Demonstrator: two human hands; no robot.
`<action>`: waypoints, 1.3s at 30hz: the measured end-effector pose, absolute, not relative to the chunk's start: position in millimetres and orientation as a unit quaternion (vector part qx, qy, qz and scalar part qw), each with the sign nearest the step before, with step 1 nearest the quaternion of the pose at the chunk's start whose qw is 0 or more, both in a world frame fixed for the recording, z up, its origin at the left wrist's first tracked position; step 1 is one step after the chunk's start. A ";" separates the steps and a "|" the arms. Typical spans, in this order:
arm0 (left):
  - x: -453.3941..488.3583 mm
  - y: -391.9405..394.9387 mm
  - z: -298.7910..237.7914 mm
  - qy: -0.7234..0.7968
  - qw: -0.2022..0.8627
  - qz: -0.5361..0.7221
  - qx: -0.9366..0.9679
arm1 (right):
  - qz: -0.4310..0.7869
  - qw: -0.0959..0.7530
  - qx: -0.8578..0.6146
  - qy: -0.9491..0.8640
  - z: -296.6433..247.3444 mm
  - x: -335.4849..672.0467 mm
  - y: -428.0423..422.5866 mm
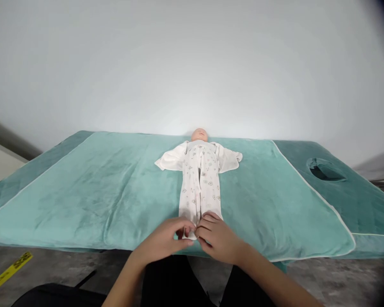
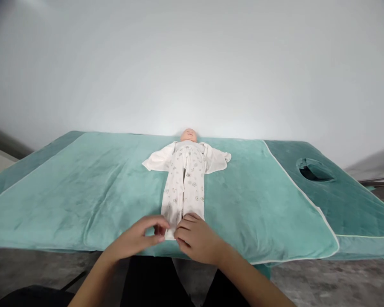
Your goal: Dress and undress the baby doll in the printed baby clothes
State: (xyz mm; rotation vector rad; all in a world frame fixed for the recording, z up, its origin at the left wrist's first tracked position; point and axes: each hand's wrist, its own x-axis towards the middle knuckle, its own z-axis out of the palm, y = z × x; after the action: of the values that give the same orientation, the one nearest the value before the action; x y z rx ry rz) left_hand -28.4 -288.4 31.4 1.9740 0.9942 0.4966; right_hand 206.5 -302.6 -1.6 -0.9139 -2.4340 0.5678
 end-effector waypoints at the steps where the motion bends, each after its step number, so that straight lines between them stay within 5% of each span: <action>1: -32.4 -276.4 29.8 0.401 0.445 0.216 0.771 | 0.235 0.247 -0.326 -0.882 3.5 213.2 -295.3; 8: -14.8 -126.5 15.6 0.557 0.266 0.399 0.678 | 0.255 0.416 -0.468 -0.737 30.7 238.3 -172.3; 15: 7.5 4.8 17.8 0.521 0.245 0.388 0.719 | 0.244 0.456 -0.548 -0.657 16.6 234.0 -9.8; 21: -14.4 23.7 14.4 0.450 0.369 0.293 0.758 | 0.323 0.436 -0.502 -0.674 -16.4 248.6 22.8; 28: 12.1 33.8 -4.5 0.545 0.239 0.360 0.719 | 0.397 0.521 -0.486 -0.578 -25.5 243.7 23.7; 32: 28.3 34.8 -9.9 0.651 0.120 0.340 0.667 | 0.338 0.578 -0.567 -0.480 -40.5 236.9 35.2; 39: 9.1 42.5 -15.3 0.527 0.205 0.375 0.734 | 0.247 0.545 -0.583 -0.549 -40.8 240.9 31.2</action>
State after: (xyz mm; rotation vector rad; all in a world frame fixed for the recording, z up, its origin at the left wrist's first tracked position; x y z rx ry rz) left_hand 9.1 42.5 -15.3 2.0476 1.4704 1.0451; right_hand 240.9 31.2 -40.8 -1.3819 -1.3031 0.5859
